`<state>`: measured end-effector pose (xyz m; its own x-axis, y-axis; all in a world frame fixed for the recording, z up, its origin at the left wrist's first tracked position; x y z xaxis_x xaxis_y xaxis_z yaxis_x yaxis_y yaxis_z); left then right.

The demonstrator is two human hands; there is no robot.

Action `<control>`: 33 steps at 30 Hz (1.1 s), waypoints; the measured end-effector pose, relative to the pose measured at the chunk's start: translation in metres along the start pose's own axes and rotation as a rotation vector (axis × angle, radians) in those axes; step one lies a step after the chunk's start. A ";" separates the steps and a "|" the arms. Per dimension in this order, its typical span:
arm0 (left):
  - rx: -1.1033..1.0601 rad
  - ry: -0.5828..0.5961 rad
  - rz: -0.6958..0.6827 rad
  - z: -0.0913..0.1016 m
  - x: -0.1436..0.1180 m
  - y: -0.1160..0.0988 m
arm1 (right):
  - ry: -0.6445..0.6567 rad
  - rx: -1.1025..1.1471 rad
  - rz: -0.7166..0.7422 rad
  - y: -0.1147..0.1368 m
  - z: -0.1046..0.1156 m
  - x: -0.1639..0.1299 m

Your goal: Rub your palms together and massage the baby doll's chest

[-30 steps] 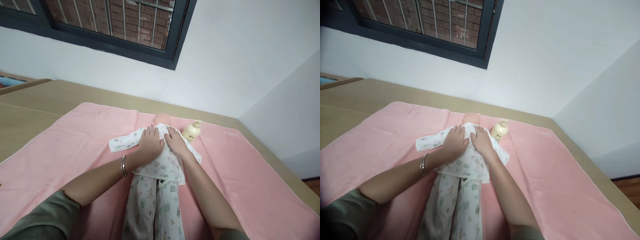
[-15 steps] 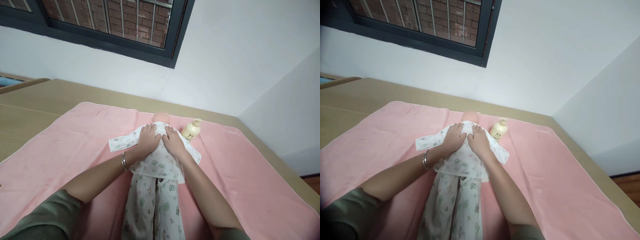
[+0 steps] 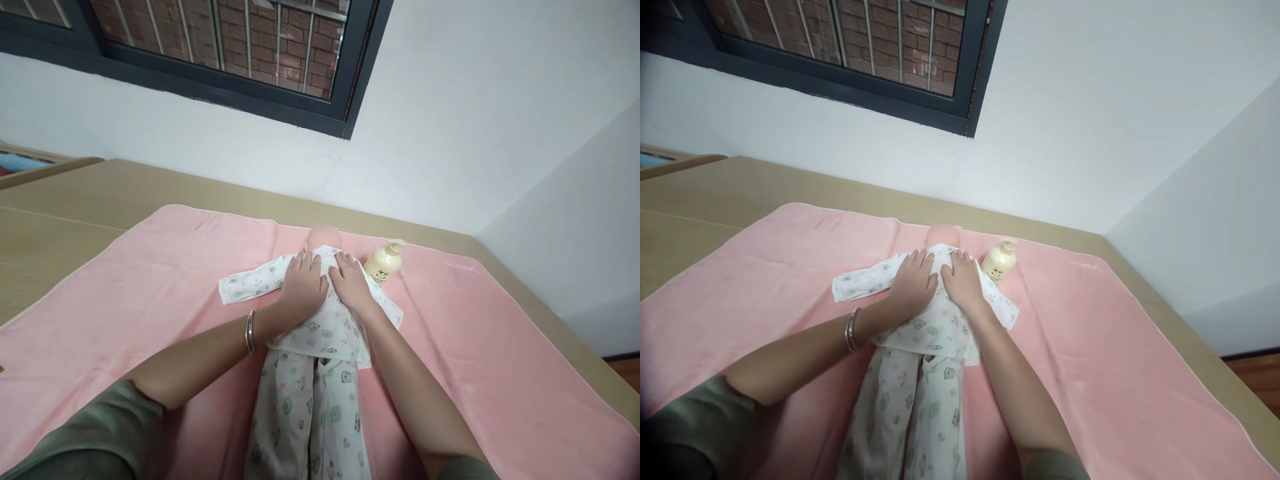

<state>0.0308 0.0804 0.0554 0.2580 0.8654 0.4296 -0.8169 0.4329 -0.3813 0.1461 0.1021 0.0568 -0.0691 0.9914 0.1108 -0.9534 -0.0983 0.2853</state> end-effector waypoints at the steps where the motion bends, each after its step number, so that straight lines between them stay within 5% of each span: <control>1: -0.007 0.004 0.009 0.000 0.001 0.001 | 0.001 -0.022 -0.005 0.002 0.000 -0.002; 10: -0.131 0.087 0.097 -0.003 0.030 0.036 | 0.018 -0.178 0.047 0.049 0.004 -0.040; 21: 0.030 0.026 0.025 0.000 -0.005 -0.002 | 0.077 0.085 0.054 0.002 0.001 -0.003; 33: -0.133 0.039 0.131 -0.003 0.029 0.043 | 0.024 -0.110 0.094 0.044 -0.002 -0.035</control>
<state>0.0053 0.1251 0.0493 0.1758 0.9244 0.3386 -0.7698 0.3434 -0.5380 0.1056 0.0629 0.0640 -0.1652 0.9802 0.1088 -0.9688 -0.1819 0.1682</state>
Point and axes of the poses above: each hand's wrist, its own x-axis towards the middle knuckle, its own z-axis out of the back of the hand, y = z × x, the point moved 9 cm from there along x, towards the middle knuckle, and after that the axes turned 5 degrees about -x, right-handed, at the moved point
